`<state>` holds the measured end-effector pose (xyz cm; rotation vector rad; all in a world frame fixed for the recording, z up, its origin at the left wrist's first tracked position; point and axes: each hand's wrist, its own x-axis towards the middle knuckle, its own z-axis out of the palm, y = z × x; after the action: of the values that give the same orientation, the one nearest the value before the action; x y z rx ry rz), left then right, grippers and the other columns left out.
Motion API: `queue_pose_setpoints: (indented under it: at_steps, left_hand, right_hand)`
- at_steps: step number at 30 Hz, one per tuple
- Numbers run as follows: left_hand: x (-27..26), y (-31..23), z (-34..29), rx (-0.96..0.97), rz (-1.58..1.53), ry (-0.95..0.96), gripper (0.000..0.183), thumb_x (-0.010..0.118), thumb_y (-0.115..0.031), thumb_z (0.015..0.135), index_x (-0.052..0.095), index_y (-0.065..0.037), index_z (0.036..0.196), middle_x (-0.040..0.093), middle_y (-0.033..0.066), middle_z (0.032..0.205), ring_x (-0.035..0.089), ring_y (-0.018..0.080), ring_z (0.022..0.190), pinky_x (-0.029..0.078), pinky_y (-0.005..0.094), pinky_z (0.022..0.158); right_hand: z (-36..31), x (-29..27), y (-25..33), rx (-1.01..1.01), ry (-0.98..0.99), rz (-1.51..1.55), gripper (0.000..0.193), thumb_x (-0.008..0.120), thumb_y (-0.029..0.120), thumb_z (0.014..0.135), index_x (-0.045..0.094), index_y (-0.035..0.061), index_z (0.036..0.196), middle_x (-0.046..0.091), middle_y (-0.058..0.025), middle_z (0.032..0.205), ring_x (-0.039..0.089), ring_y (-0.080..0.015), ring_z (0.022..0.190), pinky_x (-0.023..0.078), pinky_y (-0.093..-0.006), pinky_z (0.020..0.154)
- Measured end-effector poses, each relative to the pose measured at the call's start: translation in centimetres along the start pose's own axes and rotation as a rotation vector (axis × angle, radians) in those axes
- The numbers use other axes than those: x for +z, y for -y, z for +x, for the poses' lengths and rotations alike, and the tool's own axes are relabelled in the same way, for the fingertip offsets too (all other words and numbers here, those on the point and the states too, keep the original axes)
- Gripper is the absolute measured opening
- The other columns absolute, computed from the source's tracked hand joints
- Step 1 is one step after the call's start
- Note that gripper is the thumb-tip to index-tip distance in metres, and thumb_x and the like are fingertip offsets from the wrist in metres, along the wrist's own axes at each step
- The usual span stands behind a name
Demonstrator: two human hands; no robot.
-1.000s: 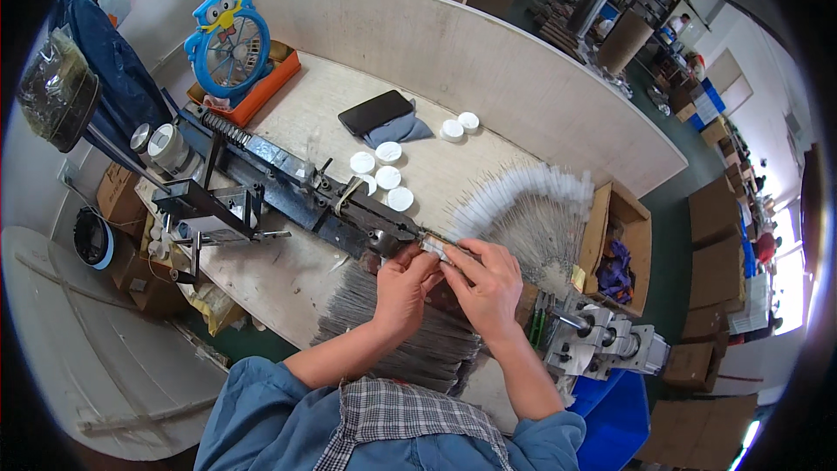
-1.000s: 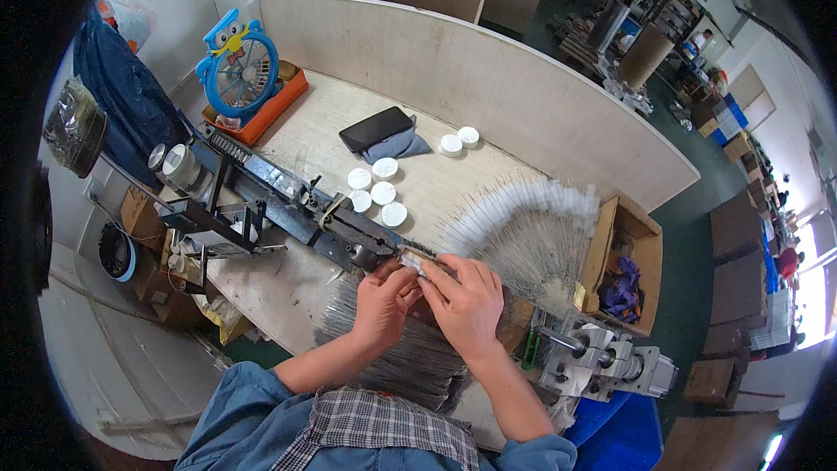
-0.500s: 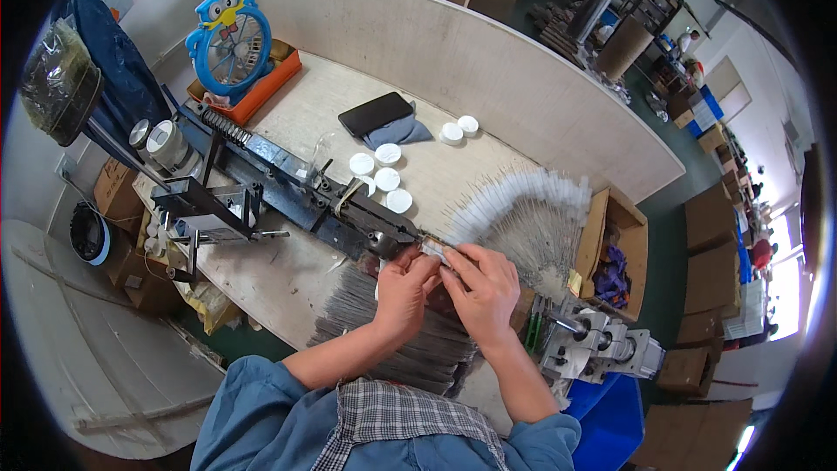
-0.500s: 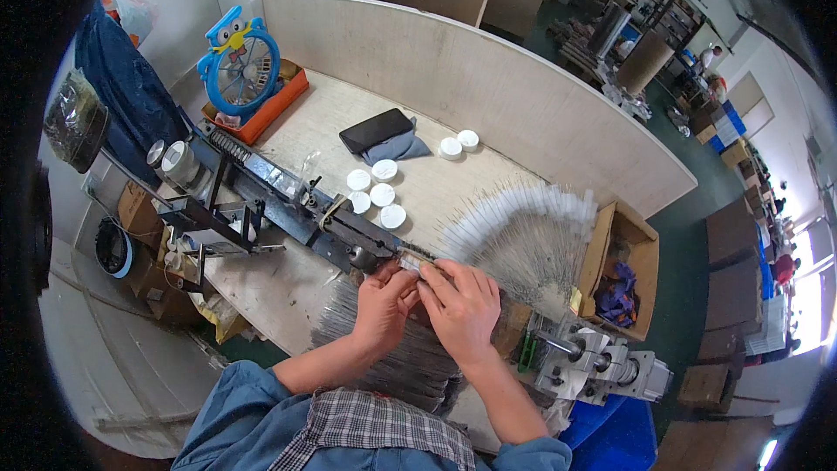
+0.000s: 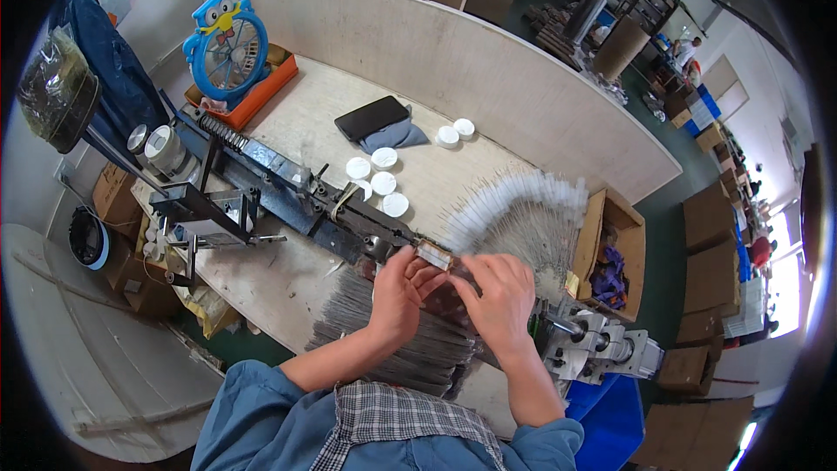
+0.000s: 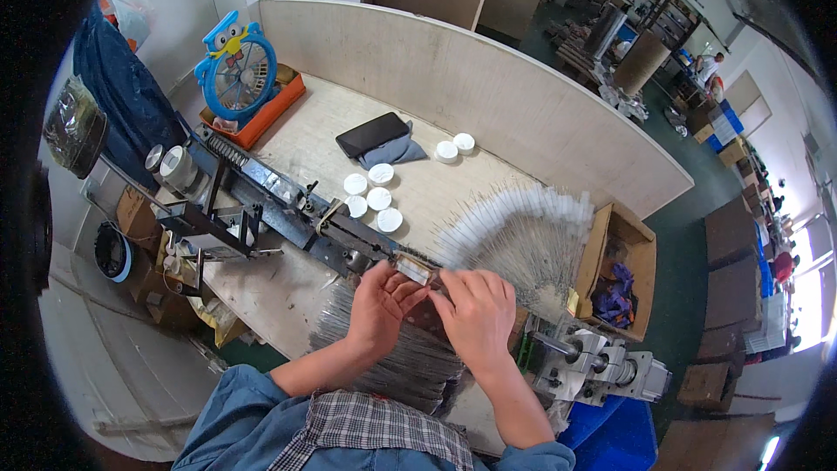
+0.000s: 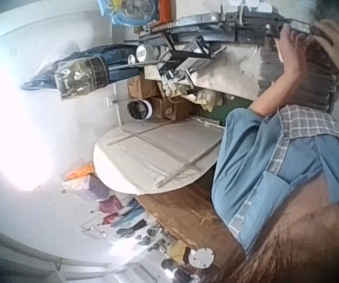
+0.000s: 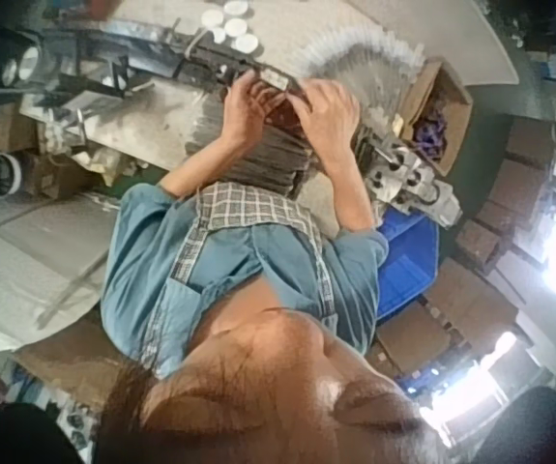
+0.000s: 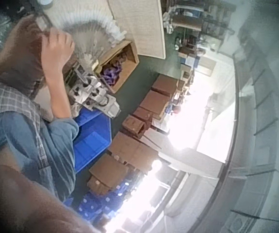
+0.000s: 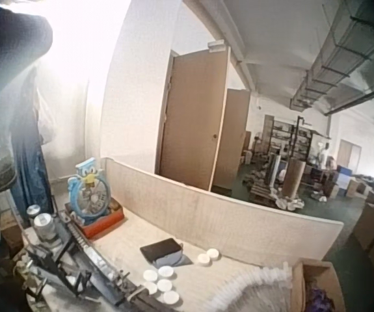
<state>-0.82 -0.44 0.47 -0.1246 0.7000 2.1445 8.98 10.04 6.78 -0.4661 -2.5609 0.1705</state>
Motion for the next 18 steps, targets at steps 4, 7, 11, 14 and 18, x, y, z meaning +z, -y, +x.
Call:
queue_pose_setpoints:
  at_steps: [4, 7, 11, 14, 18]
  left_hand:
    - [1.1, -1.1, -1.2, -0.035, 0.099, -0.016, 0.062, 0.036, -0.058, 0.094, 0.047, 0.001, 0.11, 0.055, 0.0154, 0.11, 0.058, 0.0254, 0.102, 0.047, 0.0374, 0.093]
    - [1.2, -1.1, -1.6, -0.049, 0.12, 0.008, 0.068, 0.034, -0.06, 0.094, 0.046, 0.003, 0.116, 0.055, 0.0166, 0.114, 0.056, 0.0257, 0.105, 0.046, 0.0377, 0.094]
    - [1.5, -0.7, -1.5, -0.103, 0.217, -0.026, 0.071, 0.032, -0.06, 0.095, 0.042, 0.004, 0.124, 0.054, 0.0165, 0.12, 0.054, 0.0259, 0.111, 0.044, 0.0388, 0.097]
    - [-0.1, -0.8, -1.6, -0.077, 0.325, 0.042, 0.062, 0.037, -0.051, 0.097, 0.038, -0.001, 0.134, 0.049, 0.0136, 0.132, 0.05, 0.0272, 0.118, 0.04, 0.0398, 0.1]
    - [-1.4, -2.1, -2.9, -0.142, 0.555, -0.043, 0.051, 0.055, -0.03, 0.093, 0.042, -0.001, 0.133, 0.05, 0.0146, 0.134, 0.049, 0.0274, 0.122, 0.042, 0.0401, 0.099]
  right_hand:
    - [-1.1, 0.0, 0.2, -0.011, 0.069, 0.019, 0.02, 0.073, 0.016, 0.071, 0.068, 0.0091, 0.089, 0.063, -0.0022, 0.083, 0.058, -0.0214, 0.087, 0.042, -0.0372, 0.08]
    - [-1.2, -0.5, 0.2, -0.016, 0.041, 0.042, 0.015, 0.071, 0.015, 0.073, 0.067, 0.0089, 0.086, 0.061, -0.0031, 0.078, 0.058, -0.022, 0.085, 0.042, -0.0375, 0.079]
    - [-1.7, -0.9, -0.8, 0.028, 0.03, 0.12, 0.016, 0.07, 0.015, 0.074, 0.067, 0.0087, 0.089, 0.063, -0.0027, 0.085, 0.058, -0.0217, 0.088, 0.042, -0.0372, 0.079]
    - [-1.7, -1.8, -0.8, 0.057, -0.037, 0.153, 0.017, 0.069, 0.014, 0.075, 0.067, 0.0085, 0.091, 0.064, -0.002, 0.089, 0.058, -0.0213, 0.089, 0.043, -0.0363, 0.078]
    - [-5.6, -1.9, -1.6, 0.069, 0.064, 0.177, 0.016, 0.068, 0.013, 0.077, 0.066, 0.0077, 0.092, 0.064, -0.0039, 0.087, 0.06, -0.0215, 0.082, 0.048, -0.0345, 0.067]
